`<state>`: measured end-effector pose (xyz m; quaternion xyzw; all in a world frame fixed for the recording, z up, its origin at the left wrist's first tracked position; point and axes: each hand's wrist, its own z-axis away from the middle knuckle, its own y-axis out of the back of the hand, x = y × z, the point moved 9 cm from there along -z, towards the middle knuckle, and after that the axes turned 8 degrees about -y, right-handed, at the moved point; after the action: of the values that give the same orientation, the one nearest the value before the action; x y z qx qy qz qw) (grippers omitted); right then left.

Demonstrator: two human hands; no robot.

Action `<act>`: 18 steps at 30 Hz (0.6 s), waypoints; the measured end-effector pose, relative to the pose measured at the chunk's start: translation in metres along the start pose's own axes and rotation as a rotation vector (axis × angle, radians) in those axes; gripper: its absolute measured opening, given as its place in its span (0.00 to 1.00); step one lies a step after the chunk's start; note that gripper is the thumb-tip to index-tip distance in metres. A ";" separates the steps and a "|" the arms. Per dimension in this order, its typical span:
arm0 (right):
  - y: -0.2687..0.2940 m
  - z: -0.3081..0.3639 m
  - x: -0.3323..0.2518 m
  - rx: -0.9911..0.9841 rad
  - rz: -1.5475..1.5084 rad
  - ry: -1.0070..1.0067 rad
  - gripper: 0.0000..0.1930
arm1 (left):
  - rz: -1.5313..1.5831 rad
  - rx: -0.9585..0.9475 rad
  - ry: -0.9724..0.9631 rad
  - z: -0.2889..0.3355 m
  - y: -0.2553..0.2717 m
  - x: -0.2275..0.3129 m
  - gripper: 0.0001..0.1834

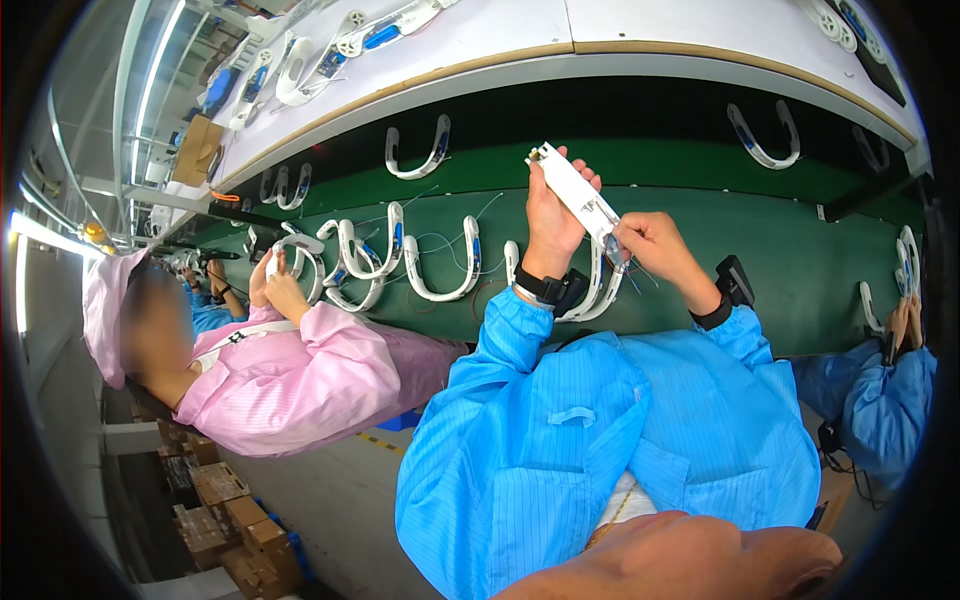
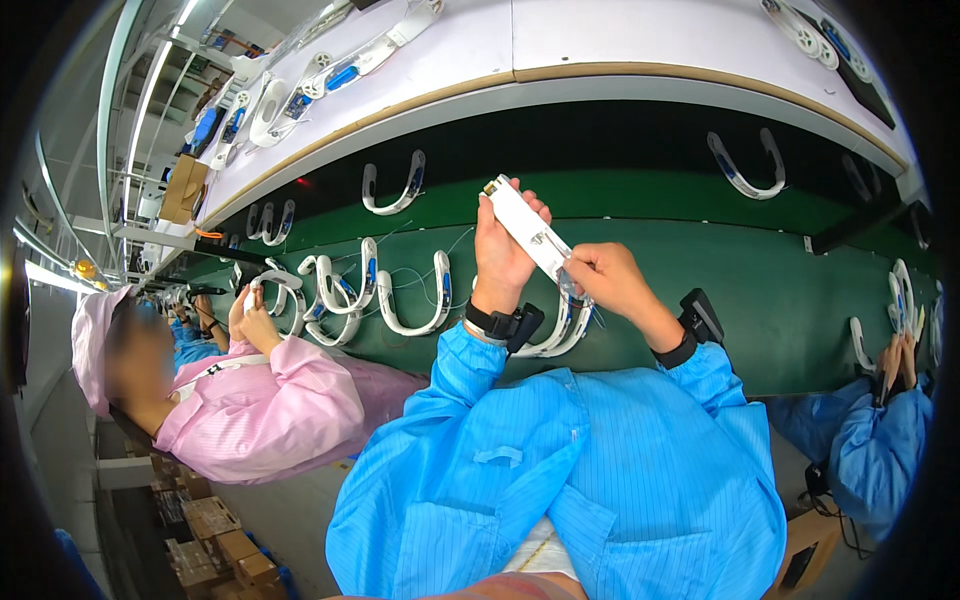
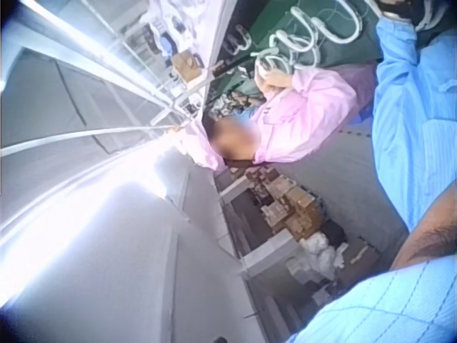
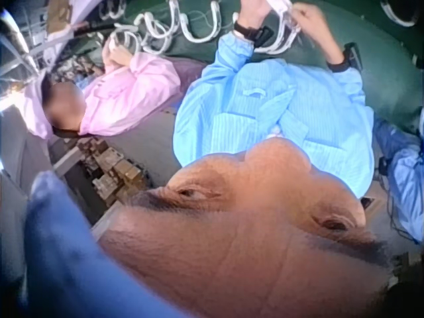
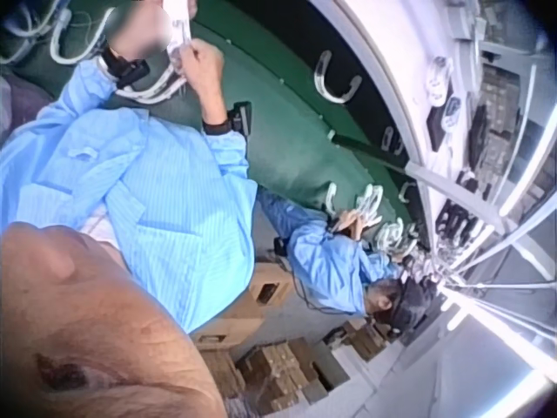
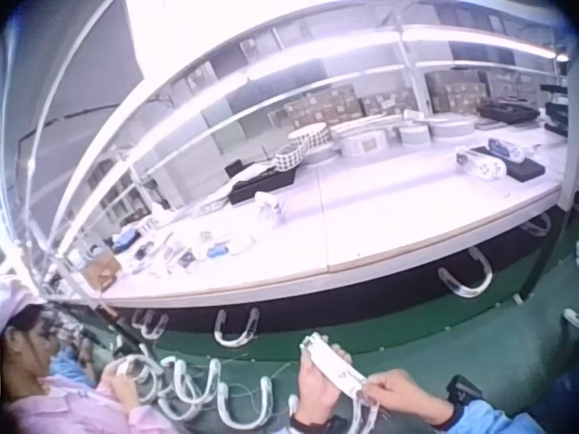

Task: Assembling small electronic components and wiring into white U-shaped plastic housings at a factory workstation.

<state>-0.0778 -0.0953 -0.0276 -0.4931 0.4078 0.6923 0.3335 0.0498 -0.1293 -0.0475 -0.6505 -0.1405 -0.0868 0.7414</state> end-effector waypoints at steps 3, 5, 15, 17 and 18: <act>0.004 -0.003 0.002 0.033 0.052 0.020 0.14 | 0.015 0.018 -0.005 0.000 0.000 0.001 0.26; 0.005 -0.002 -0.001 0.030 0.042 0.013 0.14 | 0.030 0.000 -0.005 -0.001 0.002 0.003 0.26; 0.001 0.007 -0.011 0.003 -0.007 0.005 0.14 | 0.086 -0.041 0.017 0.000 0.002 -0.001 0.26; 0.002 0.007 -0.012 0.003 -0.003 0.008 0.14 | 0.095 -0.056 0.023 0.001 0.000 -0.001 0.26; 0.002 0.006 -0.012 0.003 0.001 0.010 0.14 | 0.089 -0.050 0.021 0.001 0.000 -0.001 0.26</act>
<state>-0.0786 -0.0915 -0.0145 -0.4960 0.4104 0.6894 0.3319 0.0490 -0.1278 -0.0481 -0.6733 -0.1013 -0.0640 0.7296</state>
